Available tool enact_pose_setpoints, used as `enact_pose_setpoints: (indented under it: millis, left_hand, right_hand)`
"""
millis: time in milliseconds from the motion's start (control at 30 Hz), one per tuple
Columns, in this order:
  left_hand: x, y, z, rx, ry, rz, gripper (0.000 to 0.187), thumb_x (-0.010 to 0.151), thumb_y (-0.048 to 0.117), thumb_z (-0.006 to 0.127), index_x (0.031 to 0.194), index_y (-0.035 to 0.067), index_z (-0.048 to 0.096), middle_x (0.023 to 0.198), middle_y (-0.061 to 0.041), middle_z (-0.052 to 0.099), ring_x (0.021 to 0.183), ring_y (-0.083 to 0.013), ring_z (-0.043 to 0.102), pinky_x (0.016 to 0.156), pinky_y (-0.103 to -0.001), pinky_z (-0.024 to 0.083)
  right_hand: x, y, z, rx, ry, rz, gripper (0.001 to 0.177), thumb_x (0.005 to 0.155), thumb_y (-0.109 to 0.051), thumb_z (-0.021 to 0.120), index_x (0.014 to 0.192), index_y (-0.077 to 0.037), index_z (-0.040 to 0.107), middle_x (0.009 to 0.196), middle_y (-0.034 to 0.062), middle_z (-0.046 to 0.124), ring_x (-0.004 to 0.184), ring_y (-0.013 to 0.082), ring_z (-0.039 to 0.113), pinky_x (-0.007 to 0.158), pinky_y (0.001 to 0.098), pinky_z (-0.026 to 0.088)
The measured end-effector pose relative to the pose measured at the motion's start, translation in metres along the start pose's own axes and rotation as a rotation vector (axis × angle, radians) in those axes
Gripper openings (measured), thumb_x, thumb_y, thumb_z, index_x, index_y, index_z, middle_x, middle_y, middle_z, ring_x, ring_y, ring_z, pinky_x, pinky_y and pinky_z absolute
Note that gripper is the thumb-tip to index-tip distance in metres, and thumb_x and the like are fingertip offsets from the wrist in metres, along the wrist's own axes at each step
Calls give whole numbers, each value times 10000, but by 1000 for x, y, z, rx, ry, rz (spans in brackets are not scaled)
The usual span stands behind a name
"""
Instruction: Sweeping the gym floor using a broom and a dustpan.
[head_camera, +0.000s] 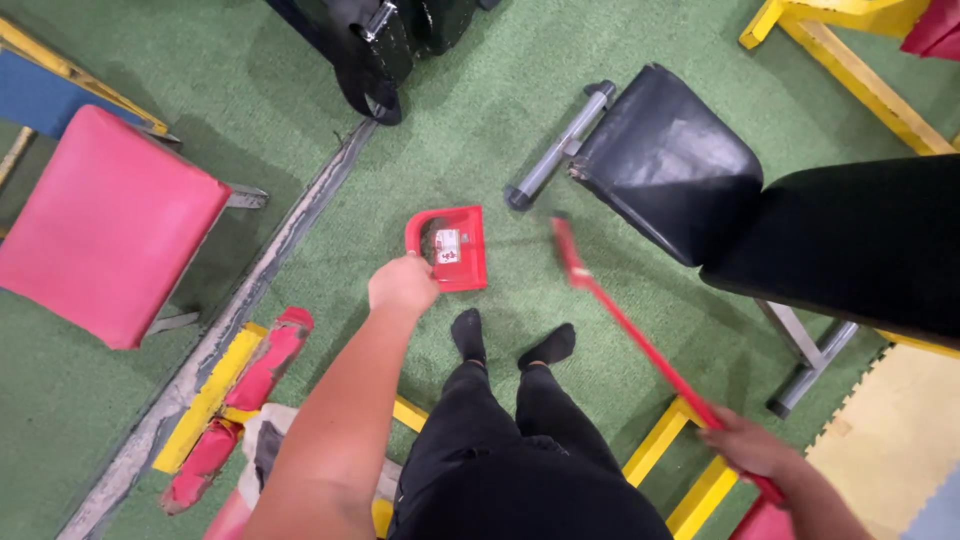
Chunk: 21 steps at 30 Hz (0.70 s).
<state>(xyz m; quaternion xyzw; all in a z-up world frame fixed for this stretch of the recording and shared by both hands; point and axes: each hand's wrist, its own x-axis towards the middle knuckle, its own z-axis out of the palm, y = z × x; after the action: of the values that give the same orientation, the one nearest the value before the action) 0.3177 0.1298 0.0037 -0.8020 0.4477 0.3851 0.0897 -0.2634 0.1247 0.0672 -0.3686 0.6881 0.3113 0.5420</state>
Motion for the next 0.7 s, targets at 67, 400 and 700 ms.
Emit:
enact_pose_setpoints:
  millis: [67,400,700]
  left_hand:
    - [-1,5,-5,4,-19,-19,260,899,312,656,1075,179,793,1170,-119,739,1110,-309,703,951,-460,561]
    - [-5,9,-5,-6,-79,-78,332,892,379,700,1120,151,779,1185,-146,739,1122,-319,707,958,-456,565]
    - [-9,-74,-5,-72,29,82,310,868,450,677,1120,304,785,1184,-80,733,1076,-331,702,931,-473,566]
  right_hand:
    - [30,31,-9,89,6,10,706,948,-282,662,1568,-257,325,595,86,488,452,191,404,446,347,364]
    - [128,-98,158,57,-60,-177,289,854,-172,628,1123,-72,596,659,71,613,478,202,566,423,377,461]
    - [-12,-133,58,466,-317,-202,490,951,-180,615,1428,-144,514,674,-36,438,465,75,386,399,251,301]
